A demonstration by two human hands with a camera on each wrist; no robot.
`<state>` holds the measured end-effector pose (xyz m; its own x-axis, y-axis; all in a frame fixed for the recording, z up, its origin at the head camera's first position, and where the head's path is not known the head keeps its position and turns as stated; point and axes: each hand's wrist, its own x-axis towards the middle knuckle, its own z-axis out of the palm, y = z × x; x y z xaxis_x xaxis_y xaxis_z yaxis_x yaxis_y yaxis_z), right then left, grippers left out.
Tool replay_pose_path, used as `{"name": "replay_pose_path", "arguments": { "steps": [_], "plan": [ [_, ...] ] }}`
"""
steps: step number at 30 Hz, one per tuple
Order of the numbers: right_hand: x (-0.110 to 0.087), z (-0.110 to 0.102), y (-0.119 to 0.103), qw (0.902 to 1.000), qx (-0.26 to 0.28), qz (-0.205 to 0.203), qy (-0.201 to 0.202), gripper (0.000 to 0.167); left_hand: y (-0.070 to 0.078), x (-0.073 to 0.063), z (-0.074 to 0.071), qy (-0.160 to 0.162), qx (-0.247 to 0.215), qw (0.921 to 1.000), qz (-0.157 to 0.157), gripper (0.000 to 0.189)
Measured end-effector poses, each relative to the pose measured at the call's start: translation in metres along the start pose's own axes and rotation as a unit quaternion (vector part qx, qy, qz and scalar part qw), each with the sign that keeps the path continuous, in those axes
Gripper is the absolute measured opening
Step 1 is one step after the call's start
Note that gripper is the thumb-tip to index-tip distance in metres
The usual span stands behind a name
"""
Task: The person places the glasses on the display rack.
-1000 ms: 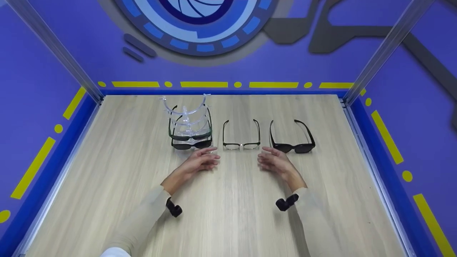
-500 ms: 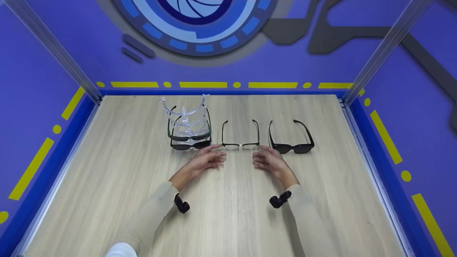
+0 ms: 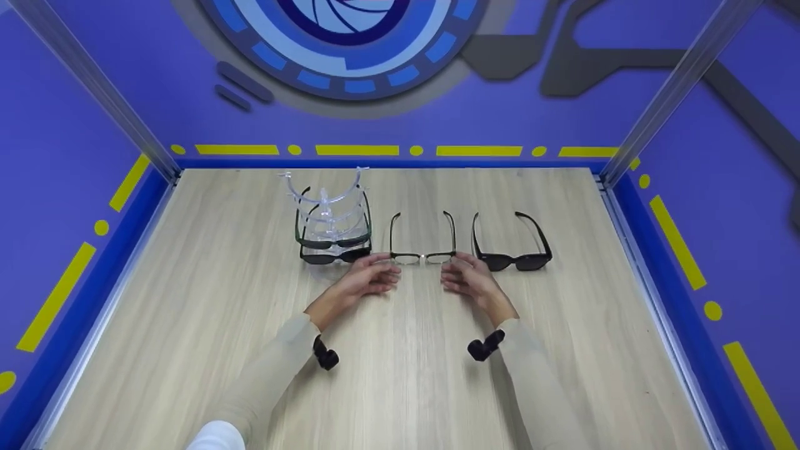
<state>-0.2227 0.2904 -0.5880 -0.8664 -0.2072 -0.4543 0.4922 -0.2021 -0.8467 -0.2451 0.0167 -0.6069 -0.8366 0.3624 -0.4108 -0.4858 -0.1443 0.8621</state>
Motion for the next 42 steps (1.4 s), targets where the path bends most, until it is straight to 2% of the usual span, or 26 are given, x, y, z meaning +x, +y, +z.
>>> {"name": "replay_pose_path", "arguments": {
  "steps": [6,12,19,23,27,30,35,42],
  "plan": [
    [-0.003,-0.002,0.000,0.9999,0.001,-0.008,-0.012,0.024,-0.002,-0.002,0.002,-0.001,0.002,1.0000,0.007,0.034],
    [-0.013,-0.007,0.003,0.9988,-0.036,-0.004,-0.031,0.027,-0.004,-0.011,0.000,-0.009,0.012,0.9999,0.006,0.026],
    [-0.027,-0.013,0.006,0.9954,-0.075,0.006,-0.059,0.033,-0.006,-0.025,-0.002,-0.033,0.034,0.9988,-0.012,0.024],
    [-0.034,-0.015,0.008,0.9933,-0.086,0.014,-0.075,0.042,-0.008,-0.032,-0.005,-0.046,0.047,0.9977,-0.015,0.024],
    [-0.040,-0.017,0.011,0.9916,-0.095,0.021,-0.085,0.057,-0.010,-0.038,-0.007,-0.048,0.063,0.9968,-0.014,0.024],
    [-0.043,-0.018,0.012,0.9909,-0.099,0.025,-0.088,0.061,-0.010,-0.042,-0.010,-0.049,0.073,0.9961,-0.011,0.026],
    [-0.045,-0.022,0.012,0.9918,-0.097,0.018,-0.082,0.058,-0.008,-0.042,-0.014,-0.043,0.081,0.9958,-0.003,0.031],
    [-0.047,-0.021,0.008,0.9977,-0.062,-0.023,-0.017,0.061,-0.002,-0.036,-0.012,-0.027,0.056,0.9976,0.030,0.041]
  ]
}}
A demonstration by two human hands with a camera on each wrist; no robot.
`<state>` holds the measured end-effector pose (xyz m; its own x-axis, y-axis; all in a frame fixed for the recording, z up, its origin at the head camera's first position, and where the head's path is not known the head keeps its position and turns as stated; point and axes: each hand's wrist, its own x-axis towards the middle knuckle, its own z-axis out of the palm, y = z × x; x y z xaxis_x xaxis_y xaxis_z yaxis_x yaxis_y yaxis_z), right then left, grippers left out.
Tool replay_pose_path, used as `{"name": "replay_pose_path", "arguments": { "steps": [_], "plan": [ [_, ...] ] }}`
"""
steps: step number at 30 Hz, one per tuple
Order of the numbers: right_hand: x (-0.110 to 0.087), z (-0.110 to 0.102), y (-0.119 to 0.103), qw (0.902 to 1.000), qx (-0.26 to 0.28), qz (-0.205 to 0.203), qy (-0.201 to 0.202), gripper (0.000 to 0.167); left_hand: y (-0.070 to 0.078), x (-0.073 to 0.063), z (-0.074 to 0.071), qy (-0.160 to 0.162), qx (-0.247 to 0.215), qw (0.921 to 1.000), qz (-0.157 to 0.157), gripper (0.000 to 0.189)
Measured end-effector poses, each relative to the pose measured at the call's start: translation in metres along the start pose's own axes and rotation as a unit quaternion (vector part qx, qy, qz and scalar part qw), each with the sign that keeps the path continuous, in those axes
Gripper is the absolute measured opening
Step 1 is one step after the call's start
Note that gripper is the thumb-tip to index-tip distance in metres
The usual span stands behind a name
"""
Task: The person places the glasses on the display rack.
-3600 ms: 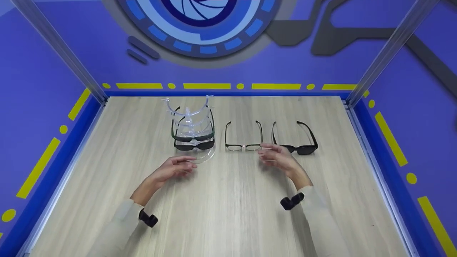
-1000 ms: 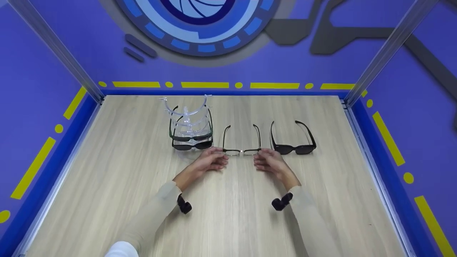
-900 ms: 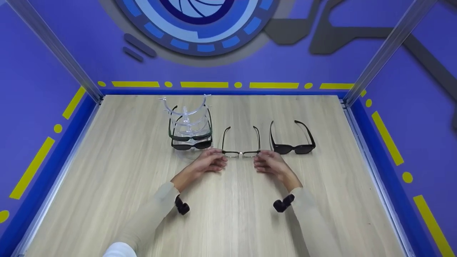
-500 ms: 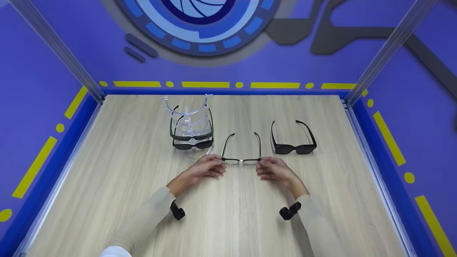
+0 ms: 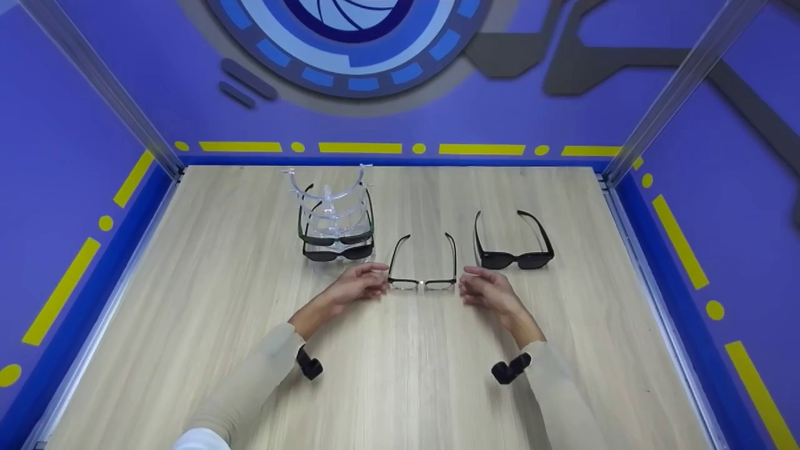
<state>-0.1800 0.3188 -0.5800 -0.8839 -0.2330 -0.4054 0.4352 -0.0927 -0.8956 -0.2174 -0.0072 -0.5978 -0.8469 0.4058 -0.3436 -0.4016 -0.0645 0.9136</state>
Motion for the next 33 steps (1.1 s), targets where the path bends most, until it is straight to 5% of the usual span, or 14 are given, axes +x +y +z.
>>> {"name": "replay_pose_path", "arguments": {
  "steps": [11,22,33],
  "plan": [
    [0.011,0.010,0.002,0.9985,0.037,-0.019,0.035,0.067,0.006,0.013,0.010,0.047,-0.018,0.9988,0.002,0.052],
    [0.023,0.014,0.006,0.9982,0.044,-0.034,0.024,0.064,0.001,0.022,0.012,0.046,-0.052,0.9975,0.009,0.053],
    [0.018,0.011,0.009,0.9976,0.060,-0.033,0.010,0.065,0.001,0.016,0.011,0.049,-0.048,0.9977,0.000,0.054]
  ]
}}
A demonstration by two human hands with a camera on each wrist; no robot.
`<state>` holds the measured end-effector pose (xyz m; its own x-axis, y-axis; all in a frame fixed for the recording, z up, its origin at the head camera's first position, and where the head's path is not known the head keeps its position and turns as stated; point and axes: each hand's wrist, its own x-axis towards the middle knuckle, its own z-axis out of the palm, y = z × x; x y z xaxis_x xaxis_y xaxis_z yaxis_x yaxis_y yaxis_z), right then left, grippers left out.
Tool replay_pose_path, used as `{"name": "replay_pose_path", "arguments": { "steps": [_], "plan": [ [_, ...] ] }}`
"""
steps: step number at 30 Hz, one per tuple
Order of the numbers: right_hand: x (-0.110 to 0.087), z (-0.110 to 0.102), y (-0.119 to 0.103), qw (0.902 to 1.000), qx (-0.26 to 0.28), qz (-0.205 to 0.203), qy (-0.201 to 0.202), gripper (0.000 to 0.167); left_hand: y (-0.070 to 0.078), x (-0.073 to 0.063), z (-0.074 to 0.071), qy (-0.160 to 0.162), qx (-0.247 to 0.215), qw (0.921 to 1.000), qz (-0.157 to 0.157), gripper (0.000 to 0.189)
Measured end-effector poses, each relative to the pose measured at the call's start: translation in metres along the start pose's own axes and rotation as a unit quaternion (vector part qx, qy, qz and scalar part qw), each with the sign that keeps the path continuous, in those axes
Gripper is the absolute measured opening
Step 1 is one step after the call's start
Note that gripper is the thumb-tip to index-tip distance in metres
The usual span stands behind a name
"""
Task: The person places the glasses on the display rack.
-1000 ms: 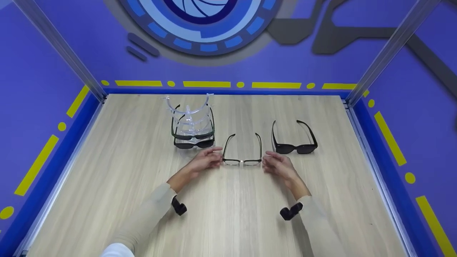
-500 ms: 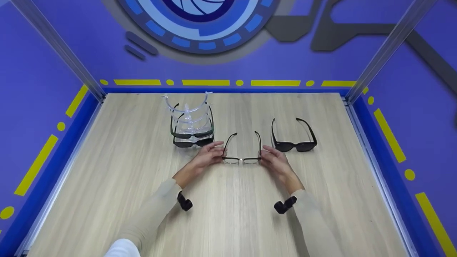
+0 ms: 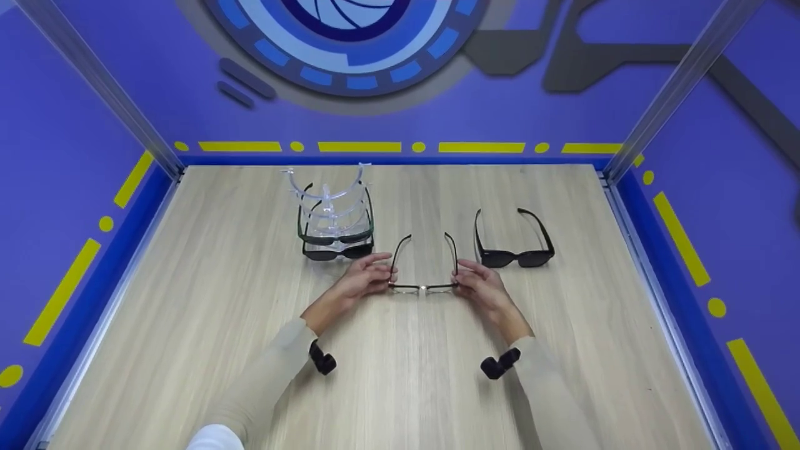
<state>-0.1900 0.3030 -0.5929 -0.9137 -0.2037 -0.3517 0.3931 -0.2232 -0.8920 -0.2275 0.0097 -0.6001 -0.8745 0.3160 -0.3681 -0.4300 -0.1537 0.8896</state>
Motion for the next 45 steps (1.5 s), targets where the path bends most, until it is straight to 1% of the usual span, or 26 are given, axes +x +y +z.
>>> {"name": "replay_pose_path", "arguments": {
  "steps": [6,12,17,19,21,26,30,34,37,42,45],
  "plan": [
    [-0.007,0.000,-0.003,0.9999,0.002,0.012,0.008,0.063,0.002,-0.005,-0.001,-0.012,0.004,0.9999,-0.007,0.057],
    [-0.015,0.003,-0.006,0.9995,-0.012,0.028,0.006,0.059,0.006,-0.016,-0.001,-0.027,0.014,0.9995,-0.001,0.062],
    [-0.024,0.004,-0.010,0.9992,-0.015,0.037,0.006,0.050,0.009,-0.024,0.001,-0.042,0.005,0.9990,-0.016,0.065],
    [-0.027,0.005,-0.012,0.9990,-0.021,0.039,0.005,0.043,0.011,-0.027,0.001,-0.046,-0.001,0.9988,-0.017,0.066],
    [-0.029,0.005,-0.013,0.9988,-0.027,0.040,0.002,0.042,0.012,-0.029,0.002,-0.047,-0.003,0.9987,-0.015,0.067],
    [-0.034,0.005,-0.018,0.9985,-0.029,0.042,-0.019,0.050,0.015,-0.036,0.002,-0.049,-0.012,0.9986,-0.014,0.066],
    [-0.038,0.004,-0.020,0.9983,-0.026,0.037,-0.037,0.050,0.016,-0.040,0.003,-0.053,-0.022,0.9982,-0.016,0.065],
    [-0.041,0.003,-0.021,0.9982,-0.027,0.024,-0.048,0.050,0.018,-0.043,0.005,-0.054,-0.026,0.9980,-0.021,0.066],
    [-0.042,0.002,-0.021,0.9982,-0.029,0.016,-0.050,0.050,0.019,-0.045,0.006,-0.053,-0.027,0.9980,-0.024,0.065],
    [-0.044,0.002,-0.023,0.9984,-0.038,0.016,-0.037,0.046,0.018,-0.045,0.007,-0.055,-0.025,0.9978,-0.027,0.064],
    [-0.046,0.002,-0.024,0.9983,-0.044,0.015,-0.036,0.050,0.017,-0.046,0.007,-0.054,-0.024,0.9979,-0.025,0.063]
  ]
}}
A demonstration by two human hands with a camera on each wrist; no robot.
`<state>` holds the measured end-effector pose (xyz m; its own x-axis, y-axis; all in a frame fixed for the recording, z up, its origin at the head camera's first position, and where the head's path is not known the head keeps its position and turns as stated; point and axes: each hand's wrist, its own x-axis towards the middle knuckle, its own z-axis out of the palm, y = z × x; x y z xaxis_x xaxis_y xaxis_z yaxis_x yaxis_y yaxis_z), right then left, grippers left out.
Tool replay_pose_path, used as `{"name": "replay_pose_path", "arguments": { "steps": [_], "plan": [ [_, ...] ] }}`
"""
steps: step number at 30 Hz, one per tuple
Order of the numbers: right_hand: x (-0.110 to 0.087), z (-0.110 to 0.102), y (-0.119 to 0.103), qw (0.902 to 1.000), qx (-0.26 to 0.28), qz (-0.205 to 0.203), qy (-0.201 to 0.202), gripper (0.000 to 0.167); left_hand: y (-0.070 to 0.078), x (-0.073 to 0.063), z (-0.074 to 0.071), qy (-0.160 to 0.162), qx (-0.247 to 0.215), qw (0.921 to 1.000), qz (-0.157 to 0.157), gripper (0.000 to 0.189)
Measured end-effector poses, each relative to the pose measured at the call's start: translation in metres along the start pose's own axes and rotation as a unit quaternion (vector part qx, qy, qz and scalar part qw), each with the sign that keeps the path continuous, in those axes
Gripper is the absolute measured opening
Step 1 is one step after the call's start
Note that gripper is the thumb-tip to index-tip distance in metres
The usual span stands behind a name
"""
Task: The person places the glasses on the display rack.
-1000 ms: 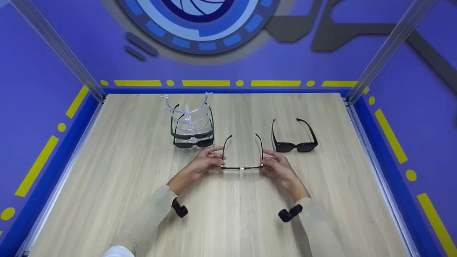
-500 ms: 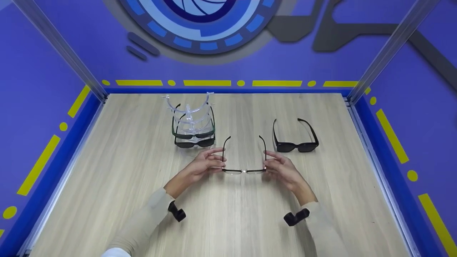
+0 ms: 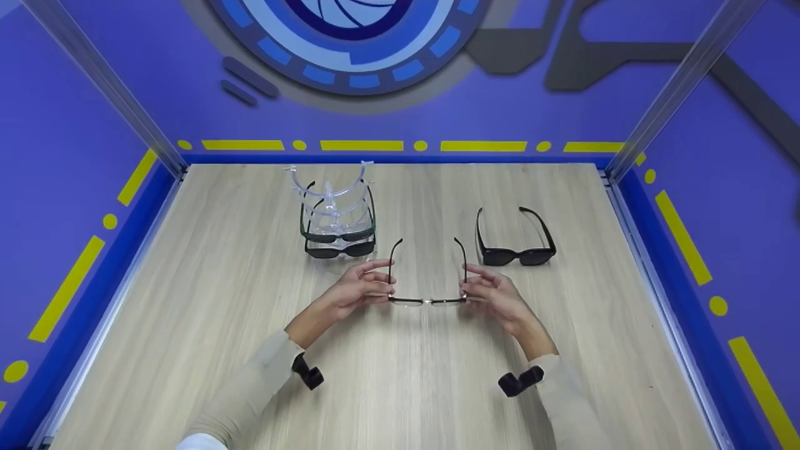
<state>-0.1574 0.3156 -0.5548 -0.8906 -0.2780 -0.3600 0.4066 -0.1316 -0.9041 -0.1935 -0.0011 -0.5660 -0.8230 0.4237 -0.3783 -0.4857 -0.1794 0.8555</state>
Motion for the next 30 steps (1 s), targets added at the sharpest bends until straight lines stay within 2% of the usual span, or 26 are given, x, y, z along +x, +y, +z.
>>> {"name": "replay_pose_path", "arguments": {
  "steps": [8,16,23,30],
  "plan": [
    [-0.003,0.001,-0.004,0.9998,-0.002,-0.019,0.002,0.053,0.001,-0.004,0.001,-0.004,-0.006,1.0000,0.003,0.062],
    [-0.005,0.005,-0.012,0.9985,-0.038,-0.038,0.005,0.055,0.007,-0.011,0.005,0.000,-0.007,0.9999,0.009,0.057],
    [-0.004,0.006,-0.013,0.9986,-0.032,-0.040,0.006,0.057,0.010,-0.014,0.005,-0.005,-0.010,0.9999,0.007,0.057],
    [-0.002,0.005,-0.014,0.9987,-0.034,-0.039,0.004,0.066,0.011,-0.016,0.004,-0.019,-0.014,0.9997,0.011,0.058]
  ]
}}
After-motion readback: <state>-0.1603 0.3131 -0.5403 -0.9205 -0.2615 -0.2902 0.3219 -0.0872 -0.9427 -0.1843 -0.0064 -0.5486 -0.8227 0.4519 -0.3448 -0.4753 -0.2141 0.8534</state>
